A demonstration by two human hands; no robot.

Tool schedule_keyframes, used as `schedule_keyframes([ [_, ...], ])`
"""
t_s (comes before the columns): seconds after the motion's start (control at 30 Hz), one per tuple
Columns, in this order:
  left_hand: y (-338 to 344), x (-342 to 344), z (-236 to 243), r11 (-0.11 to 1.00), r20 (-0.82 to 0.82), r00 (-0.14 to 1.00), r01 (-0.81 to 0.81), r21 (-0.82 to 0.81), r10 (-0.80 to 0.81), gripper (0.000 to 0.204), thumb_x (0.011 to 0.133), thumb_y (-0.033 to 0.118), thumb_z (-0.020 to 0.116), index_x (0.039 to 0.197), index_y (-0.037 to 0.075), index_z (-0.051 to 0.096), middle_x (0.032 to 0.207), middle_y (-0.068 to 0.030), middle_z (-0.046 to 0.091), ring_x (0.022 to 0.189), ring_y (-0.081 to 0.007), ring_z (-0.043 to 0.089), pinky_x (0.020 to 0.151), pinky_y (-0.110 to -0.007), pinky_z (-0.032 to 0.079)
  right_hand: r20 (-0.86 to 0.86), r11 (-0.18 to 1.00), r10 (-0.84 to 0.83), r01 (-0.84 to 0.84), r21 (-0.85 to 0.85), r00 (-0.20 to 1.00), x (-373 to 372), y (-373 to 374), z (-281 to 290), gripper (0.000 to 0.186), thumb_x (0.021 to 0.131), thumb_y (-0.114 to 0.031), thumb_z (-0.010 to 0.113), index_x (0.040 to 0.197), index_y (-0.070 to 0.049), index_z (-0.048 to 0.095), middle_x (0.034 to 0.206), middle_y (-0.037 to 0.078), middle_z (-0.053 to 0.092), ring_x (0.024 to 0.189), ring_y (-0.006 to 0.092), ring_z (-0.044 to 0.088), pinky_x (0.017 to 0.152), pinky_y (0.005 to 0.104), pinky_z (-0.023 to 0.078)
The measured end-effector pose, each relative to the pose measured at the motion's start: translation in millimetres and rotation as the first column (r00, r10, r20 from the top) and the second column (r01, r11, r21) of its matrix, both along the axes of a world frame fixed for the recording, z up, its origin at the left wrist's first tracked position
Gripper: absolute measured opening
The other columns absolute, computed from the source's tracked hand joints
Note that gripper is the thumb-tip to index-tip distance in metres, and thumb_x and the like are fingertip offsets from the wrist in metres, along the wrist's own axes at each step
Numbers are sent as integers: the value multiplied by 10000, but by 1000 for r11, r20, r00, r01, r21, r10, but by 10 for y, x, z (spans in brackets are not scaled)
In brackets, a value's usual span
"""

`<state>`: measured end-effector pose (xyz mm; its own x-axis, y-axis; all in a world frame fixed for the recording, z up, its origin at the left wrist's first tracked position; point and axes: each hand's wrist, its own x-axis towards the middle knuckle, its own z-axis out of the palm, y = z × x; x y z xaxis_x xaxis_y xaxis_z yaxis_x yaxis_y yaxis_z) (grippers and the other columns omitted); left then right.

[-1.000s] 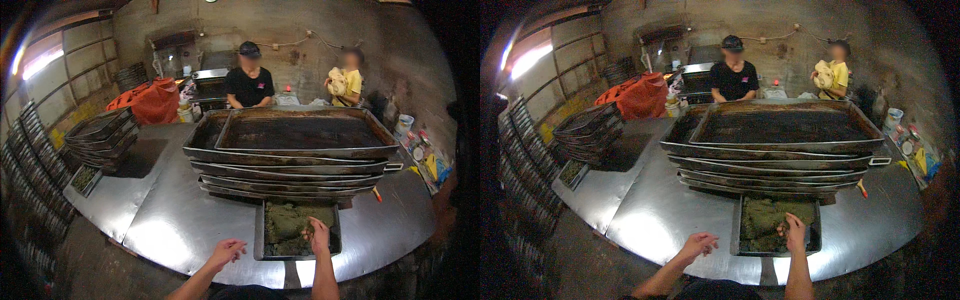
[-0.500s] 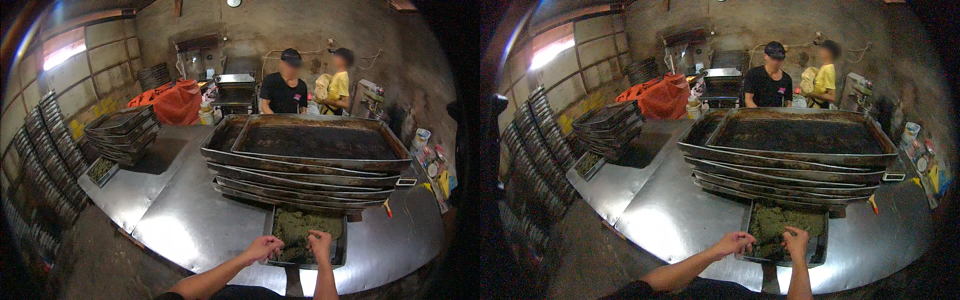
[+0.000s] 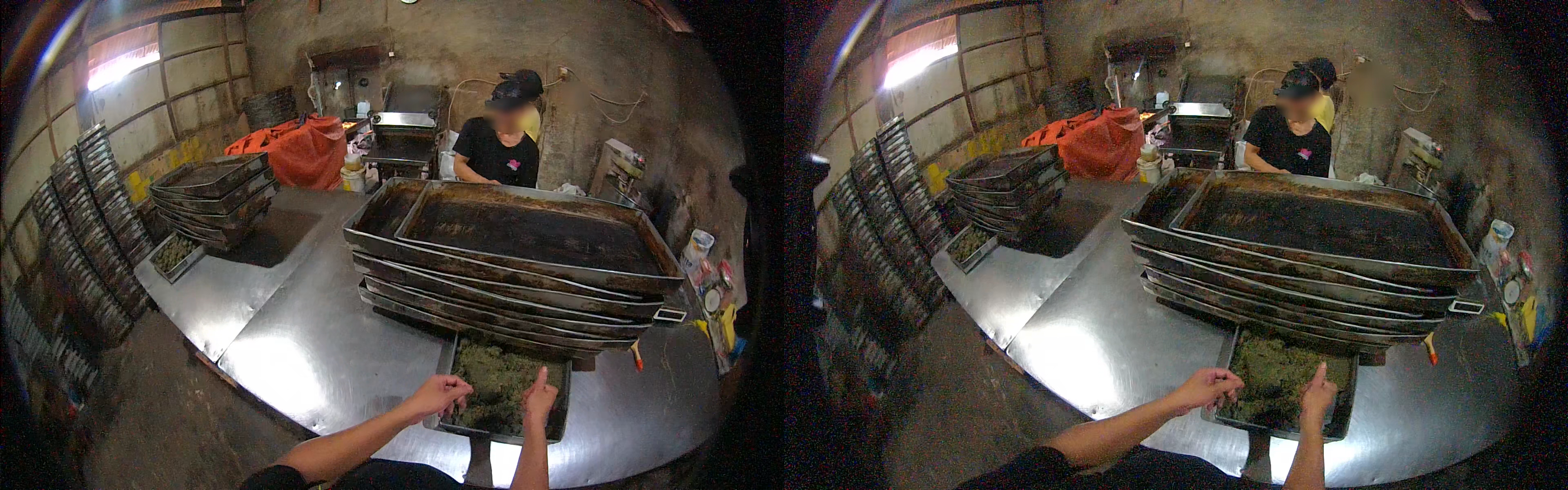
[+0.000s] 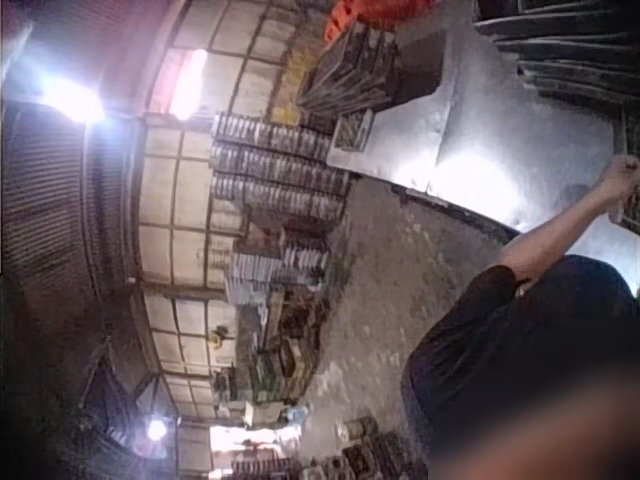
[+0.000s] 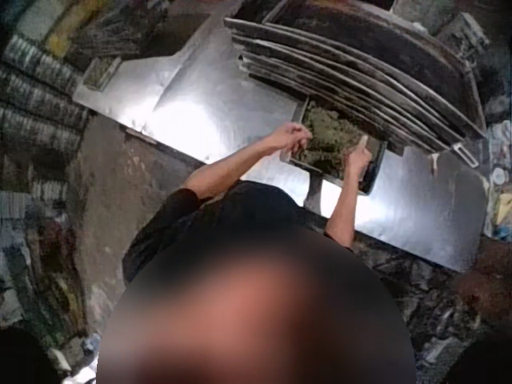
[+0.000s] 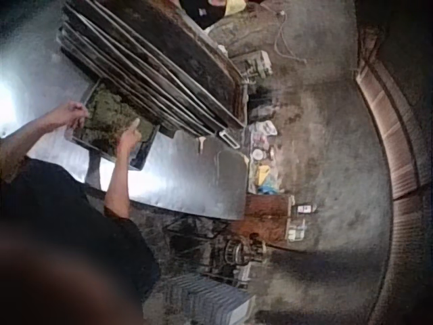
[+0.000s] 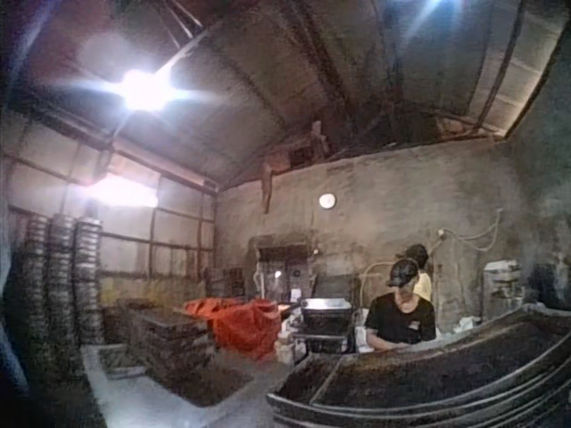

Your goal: The person sorts green dried plant material by hand on a metal tray, picking up small pieces and placing them into a separate tray. The person repeats this action throughout the clip.

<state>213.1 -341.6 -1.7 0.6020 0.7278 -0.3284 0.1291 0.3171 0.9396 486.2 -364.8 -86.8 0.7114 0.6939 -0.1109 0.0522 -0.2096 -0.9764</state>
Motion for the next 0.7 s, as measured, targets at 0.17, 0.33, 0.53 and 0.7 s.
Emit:
schedule_keyframes([
  [0.17, 117, 136, -27, 998, -6, 998, 60, -8, -60, 298, 901, 350, 605, 1068, 103, 622, 833, 23, 627, 612, -56, 547, 464, -212, 417, 170, 997, 81, -78, -25, 982, -263, -103, 264, 540, 919, -428, 533, 559, -30, 474, 485, 41, 397, 446, 175, 436, 464, 351, 357],
  [0.33, 175, 507, -169, 999, 68, 998, -10, -37, 12, 428, 889, 272, 636, 1272, 115, 526, 975, -18, 629, 763, -79, 566, 584, -223, 466, 492, 842, 494, -536, -65, 717, -587, -331, 724, 325, 777, -85, 668, 1048, -35, 498, 852, 163, 600, 661, 276, 567, 632, 428, 454],
  [0.53, 185, 799, -388, 998, 163, 985, -51, -29, 55, 339, 863, 94, 654, 1188, 19, 594, 980, -62, 651, 814, -114, 599, 697, -252, 497, 616, 868, 406, -497, -29, 674, -691, -430, 1025, 461, 681, -11, 693, 1110, -37, 526, 979, 174, 608, 812, 308, 624, 698, 398, 499],
  [0.7, 164, 794, -409, 997, 245, 969, -13, -72, 31, 271, 860, 87, 658, 1124, 34, 633, 953, -43, 663, 811, -106, 605, 696, -258, 500, 615, 853, 359, -515, 90, 702, -716, -508, 1006, 265, 696, -95, 715, 949, -28, 671, 852, 145, 632, 744, 288, 631, 667, 371, 501],
])
